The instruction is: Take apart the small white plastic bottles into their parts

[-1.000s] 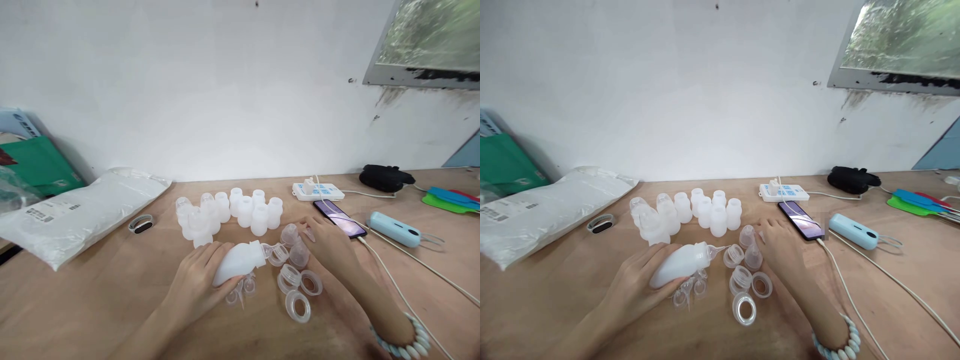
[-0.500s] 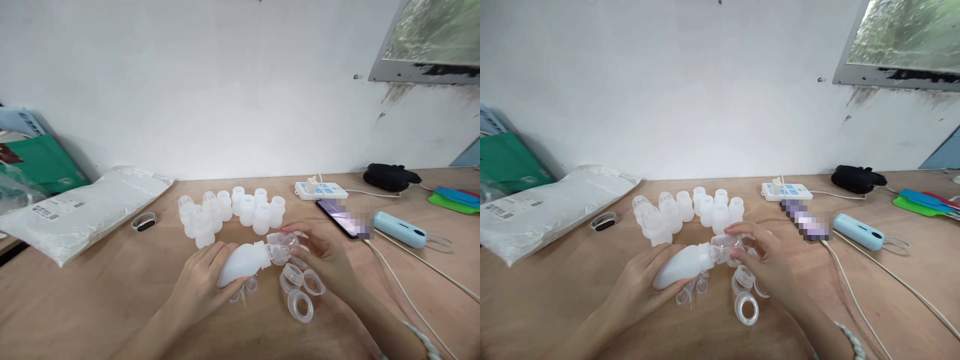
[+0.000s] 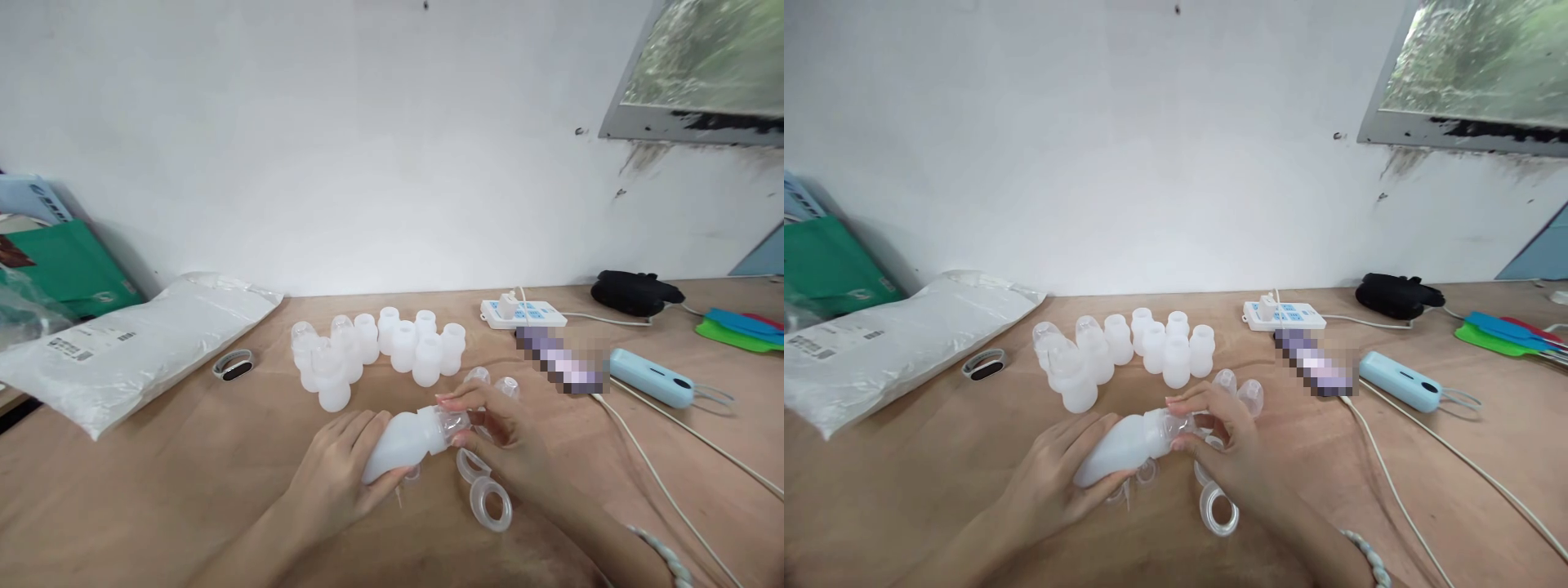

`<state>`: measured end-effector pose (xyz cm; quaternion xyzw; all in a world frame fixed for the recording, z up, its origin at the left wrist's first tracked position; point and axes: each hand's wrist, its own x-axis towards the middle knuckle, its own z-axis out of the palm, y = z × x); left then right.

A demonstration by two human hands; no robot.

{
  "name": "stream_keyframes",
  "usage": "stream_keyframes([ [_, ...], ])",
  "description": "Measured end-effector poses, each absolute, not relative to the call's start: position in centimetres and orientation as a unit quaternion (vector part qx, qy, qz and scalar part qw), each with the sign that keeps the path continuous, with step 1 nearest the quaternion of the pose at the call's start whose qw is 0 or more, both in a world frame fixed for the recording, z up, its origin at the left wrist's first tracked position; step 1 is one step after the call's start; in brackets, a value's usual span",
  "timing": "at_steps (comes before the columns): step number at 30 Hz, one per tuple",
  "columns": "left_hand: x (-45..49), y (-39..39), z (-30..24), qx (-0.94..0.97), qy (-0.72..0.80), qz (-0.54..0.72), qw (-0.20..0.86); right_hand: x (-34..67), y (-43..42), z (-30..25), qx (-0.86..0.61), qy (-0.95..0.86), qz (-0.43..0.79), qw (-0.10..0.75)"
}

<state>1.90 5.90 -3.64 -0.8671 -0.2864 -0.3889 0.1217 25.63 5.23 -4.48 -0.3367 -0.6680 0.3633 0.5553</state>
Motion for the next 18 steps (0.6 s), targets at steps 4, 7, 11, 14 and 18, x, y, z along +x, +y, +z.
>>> stream_keyframes([
  [4,1.6,6.1,-4.1,-0.871,-0.308,-0.382,0.025,25.5,5.1,-4.2,-0.358,-0.67,0.362,0.541],
  [7,1.4,6.1,-4.2,-0.858,-0.35,-0.37,-0.065,25.3,5.0,-3.8,-0.353,-0.652,0.402,0.537],
  [11,1.4,6.2,-4.4,-0.84,-0.374,-0.377,-0.114,24.3,4.6,-3.3,-0.375,-0.616,0.47,0.509],
  [14,1.4,6.2,-4.7,-0.839,-0.37,-0.379,-0.125,23.4,4.4,-3.1,-0.393,-0.61,0.496,0.477],
  [18,1.4,6.4,-4.9,-0.845,-0.367,-0.368,-0.125,22.8,4.6,-3.3,-0.409,-0.608,0.488,0.474],
])
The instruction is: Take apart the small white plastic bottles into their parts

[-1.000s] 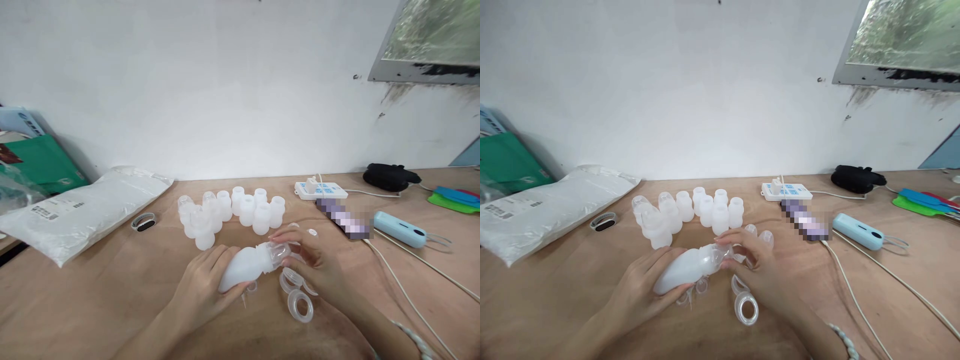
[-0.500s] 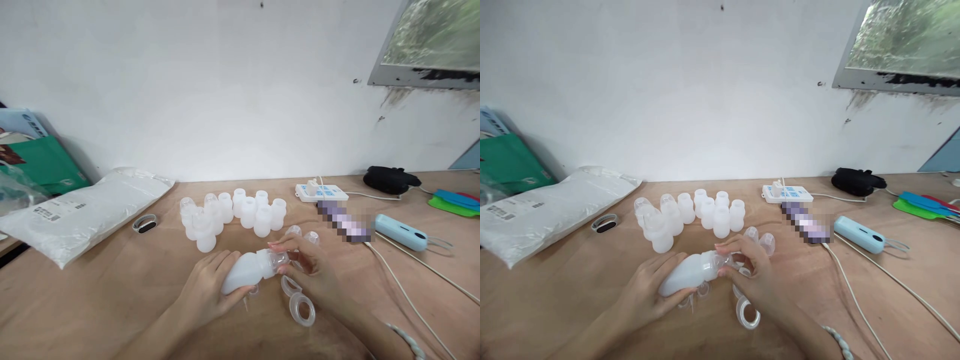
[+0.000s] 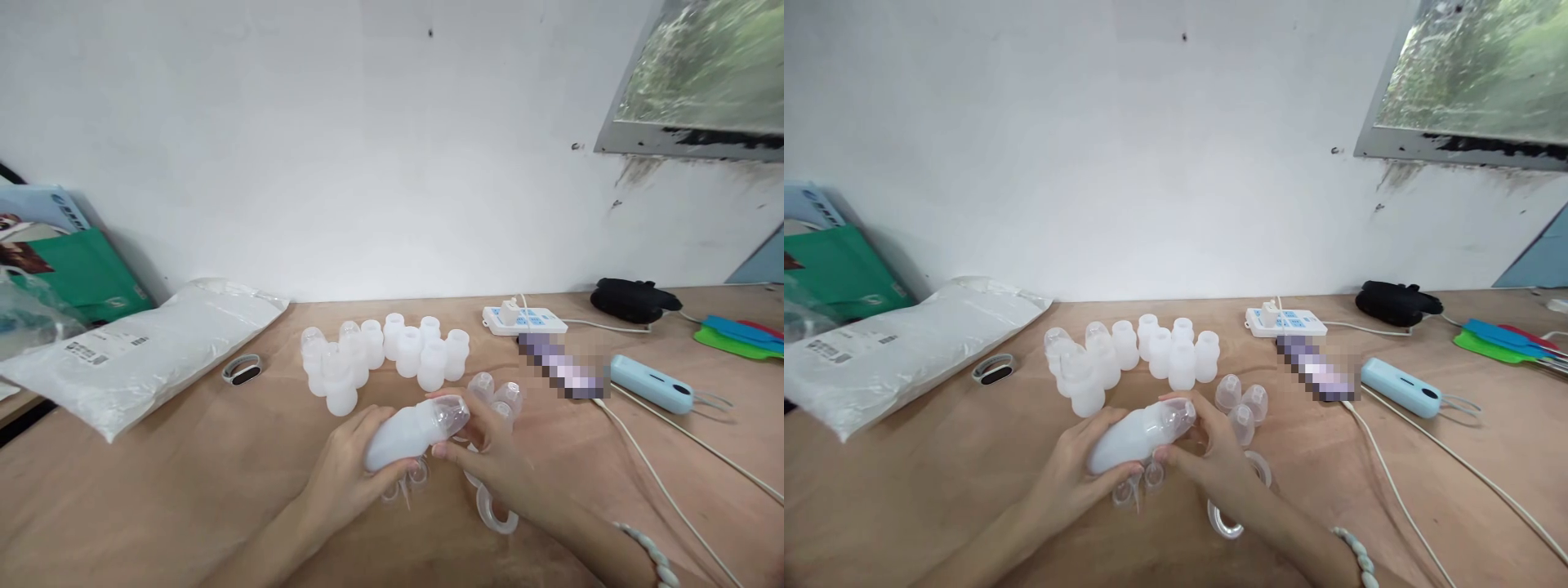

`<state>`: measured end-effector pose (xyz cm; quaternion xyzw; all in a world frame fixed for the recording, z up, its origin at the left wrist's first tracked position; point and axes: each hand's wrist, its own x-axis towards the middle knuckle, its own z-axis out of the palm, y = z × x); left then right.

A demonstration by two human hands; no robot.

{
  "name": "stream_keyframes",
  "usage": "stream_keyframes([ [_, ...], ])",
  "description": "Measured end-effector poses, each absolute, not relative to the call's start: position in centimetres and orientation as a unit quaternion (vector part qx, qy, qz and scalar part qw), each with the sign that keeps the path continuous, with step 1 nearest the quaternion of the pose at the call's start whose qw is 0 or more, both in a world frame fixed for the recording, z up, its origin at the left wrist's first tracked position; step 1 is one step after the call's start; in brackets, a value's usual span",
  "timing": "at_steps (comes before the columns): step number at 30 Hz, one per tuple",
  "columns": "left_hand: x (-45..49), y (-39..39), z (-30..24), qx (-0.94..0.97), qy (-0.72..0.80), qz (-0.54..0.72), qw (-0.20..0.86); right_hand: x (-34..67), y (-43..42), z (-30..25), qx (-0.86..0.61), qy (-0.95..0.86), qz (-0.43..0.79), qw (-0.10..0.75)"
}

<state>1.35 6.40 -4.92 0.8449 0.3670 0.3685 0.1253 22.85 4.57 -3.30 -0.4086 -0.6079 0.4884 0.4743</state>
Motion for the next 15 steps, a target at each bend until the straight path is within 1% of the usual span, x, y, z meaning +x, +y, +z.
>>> stream_keyframes([
  [3,1.3,6.5,-4.9,0.844,0.367,0.382,0.079,23.1,5.2,-2.9,-0.417,-0.635,0.446,0.474],
  [6,1.3,6.3,-5.1,0.825,0.369,0.426,0.023,23.3,6.3,-2.0,-0.431,-0.659,0.379,0.486],
  [8,1.3,6.1,-5.3,0.821,0.352,0.449,-0.004,23.2,7.4,-1.5,-0.453,-0.674,0.334,0.479],
  [12,1.7,5.3,-5.9,0.848,0.271,0.453,-0.043,21.8,9.9,-1.3,-0.478,-0.732,0.242,0.421],
  [15,2.1,4.9,-6.3,0.864,0.207,0.452,-0.081,20.1,11.6,-1.5,-0.483,-0.762,0.209,0.377],
])
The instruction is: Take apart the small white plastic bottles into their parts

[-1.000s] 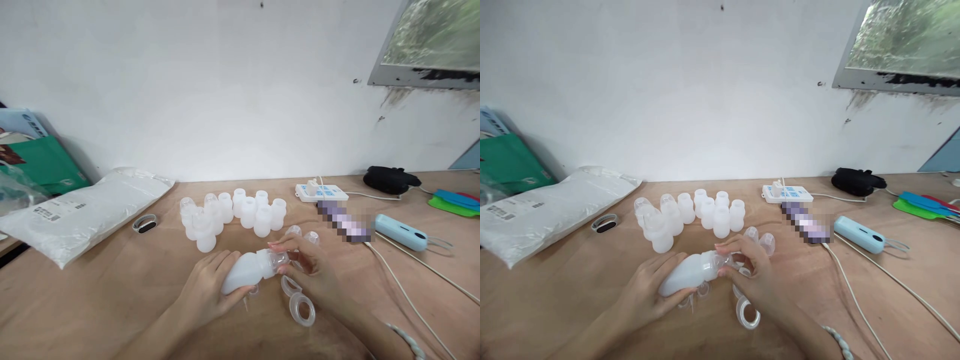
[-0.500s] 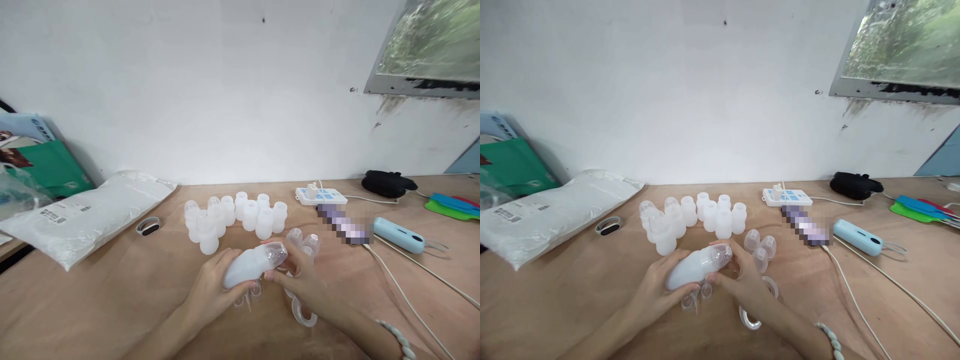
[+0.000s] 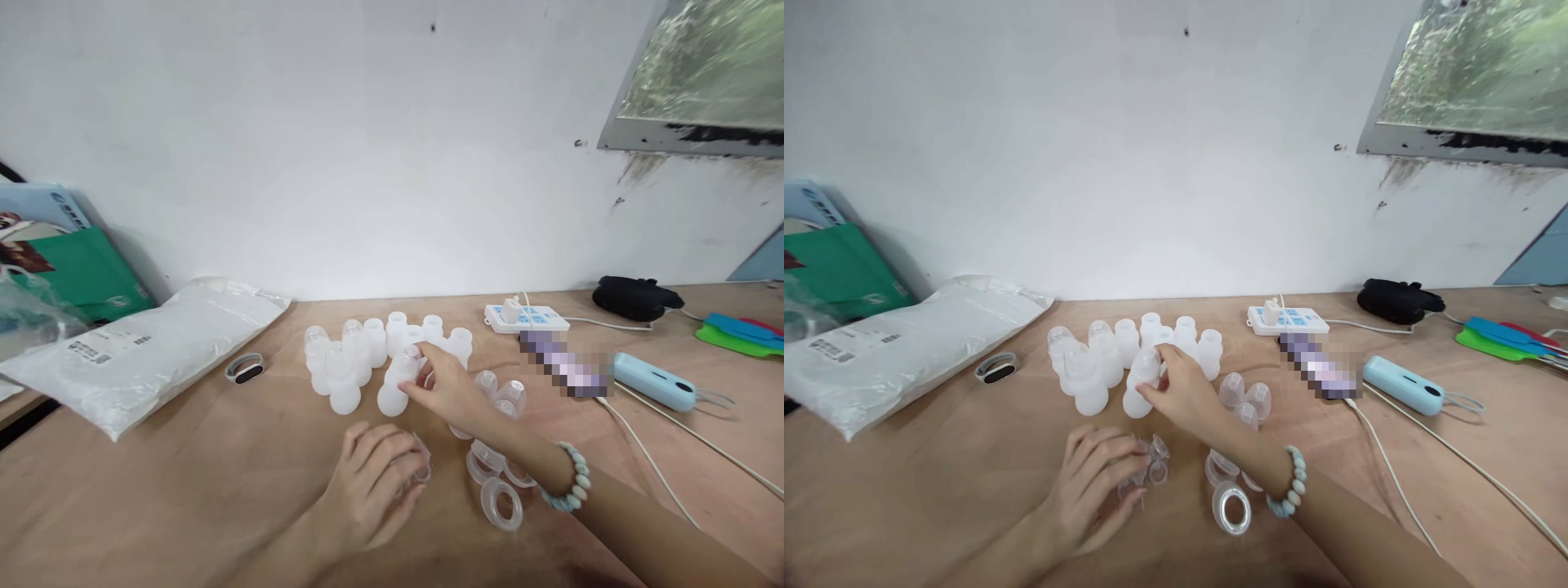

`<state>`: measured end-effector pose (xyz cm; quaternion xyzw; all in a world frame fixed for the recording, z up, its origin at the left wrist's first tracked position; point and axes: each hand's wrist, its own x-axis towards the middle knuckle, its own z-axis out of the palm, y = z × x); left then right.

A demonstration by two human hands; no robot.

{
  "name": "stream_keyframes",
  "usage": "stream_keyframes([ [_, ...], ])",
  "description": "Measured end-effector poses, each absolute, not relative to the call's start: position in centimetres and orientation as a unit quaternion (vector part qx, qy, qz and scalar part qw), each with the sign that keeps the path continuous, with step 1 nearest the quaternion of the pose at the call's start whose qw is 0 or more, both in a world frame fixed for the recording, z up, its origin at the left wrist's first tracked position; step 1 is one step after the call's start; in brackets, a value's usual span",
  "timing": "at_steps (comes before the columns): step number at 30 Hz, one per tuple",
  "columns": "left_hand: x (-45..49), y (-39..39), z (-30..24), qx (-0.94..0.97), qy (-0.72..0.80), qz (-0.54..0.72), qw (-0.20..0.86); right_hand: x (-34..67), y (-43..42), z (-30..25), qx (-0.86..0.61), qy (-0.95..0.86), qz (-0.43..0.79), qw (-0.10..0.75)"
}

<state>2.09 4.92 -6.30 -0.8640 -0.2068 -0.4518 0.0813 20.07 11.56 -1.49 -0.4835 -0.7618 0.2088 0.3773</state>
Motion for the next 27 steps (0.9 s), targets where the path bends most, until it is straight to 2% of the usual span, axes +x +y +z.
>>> stream_keyframes([
  [6,2.4,4.6,-6.5,-0.866,-0.157,-0.458,0.124,17.0,13.6,-1.0,-0.48,-0.785,0.189,0.343],
  [15,2.3,4.9,-6.4,-0.867,-0.156,-0.456,0.125,16.3,14.5,-1.0,-0.481,-0.798,0.175,0.32],
  [21,2.1,5.5,-5.9,-0.877,-0.289,-0.383,-0.015,19.7,12.5,0.3,-0.502,-0.808,0.119,0.285],
  [27,2.6,6.1,-5.6,-0.852,-0.39,-0.318,-0.145,24.4,9.5,1.7,-0.508,-0.845,0.034,0.164],
])
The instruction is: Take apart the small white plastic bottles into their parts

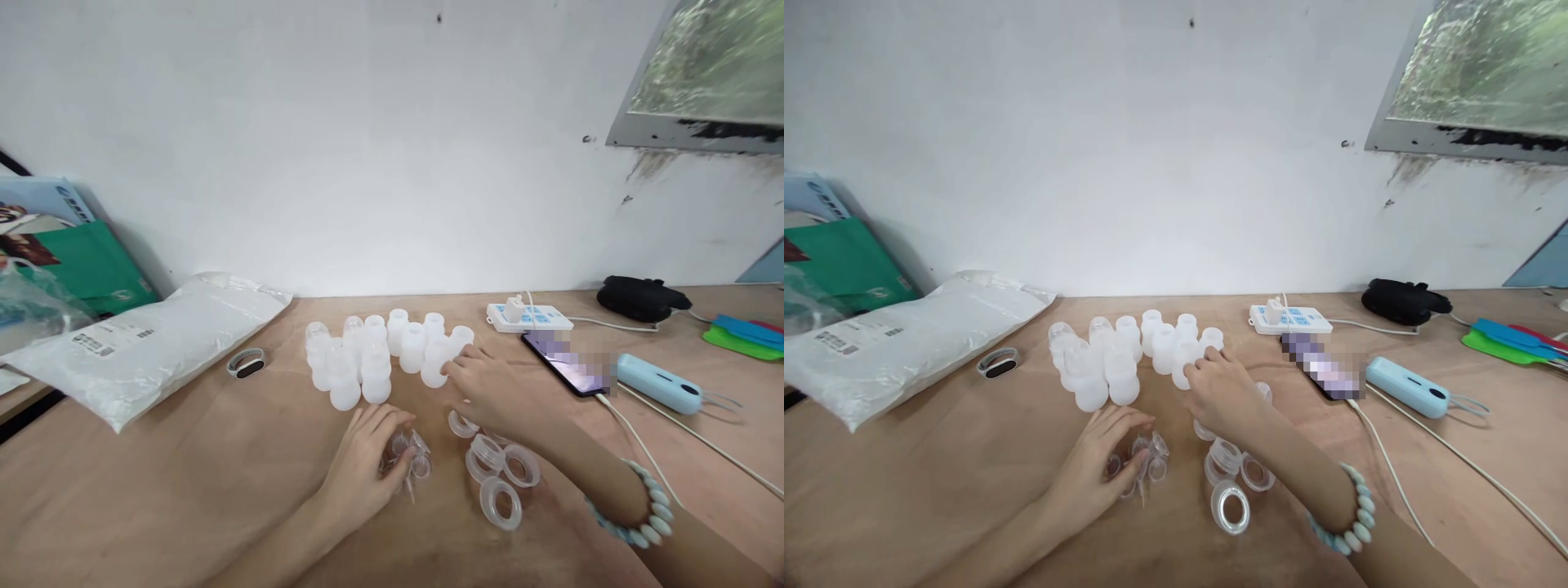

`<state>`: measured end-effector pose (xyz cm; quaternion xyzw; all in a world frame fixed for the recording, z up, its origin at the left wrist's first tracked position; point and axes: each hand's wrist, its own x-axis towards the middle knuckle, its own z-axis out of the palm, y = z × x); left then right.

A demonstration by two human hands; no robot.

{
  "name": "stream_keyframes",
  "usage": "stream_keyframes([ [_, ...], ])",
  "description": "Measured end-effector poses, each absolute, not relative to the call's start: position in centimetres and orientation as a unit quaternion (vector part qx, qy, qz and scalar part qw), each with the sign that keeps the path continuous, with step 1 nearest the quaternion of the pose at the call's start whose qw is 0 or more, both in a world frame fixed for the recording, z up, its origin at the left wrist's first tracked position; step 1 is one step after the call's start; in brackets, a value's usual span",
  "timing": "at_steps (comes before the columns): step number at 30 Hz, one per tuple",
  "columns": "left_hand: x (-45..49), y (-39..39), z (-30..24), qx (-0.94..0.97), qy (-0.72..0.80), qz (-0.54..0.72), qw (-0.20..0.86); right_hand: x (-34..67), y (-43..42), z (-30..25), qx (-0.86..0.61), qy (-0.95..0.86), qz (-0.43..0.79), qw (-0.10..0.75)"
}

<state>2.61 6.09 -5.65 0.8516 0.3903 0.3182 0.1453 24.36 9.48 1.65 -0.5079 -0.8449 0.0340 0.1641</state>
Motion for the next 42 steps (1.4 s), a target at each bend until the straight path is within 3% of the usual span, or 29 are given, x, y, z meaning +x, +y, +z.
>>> stream_keyframes([
  [5,2.8,6.0,-5.5,0.859,0.4,0.28,0.152,26.3,8.9,1.8,-0.46,-0.888,-0.027,0.019],
  [15,2.0,6.5,-5.1,0.892,0.317,0.276,0.167,26.9,9.5,-0.9,-0.436,-0.899,-0.035,0.014],
  [31,1.6,7.4,-5.5,0.934,0.237,0.266,0.025,27.4,8.3,-0.8,-0.407,-0.882,0.033,0.236],
  [37,1.2,6.9,-4.4,0.892,0.273,0.356,0.061,27.1,8.0,-2.5,-0.435,-0.837,0.102,0.316],
  [42,1.6,6.2,-4.0,0.828,0.337,0.422,0.151,26.2,7.4,-3.4,-0.421,-0.815,0.127,0.378],
])
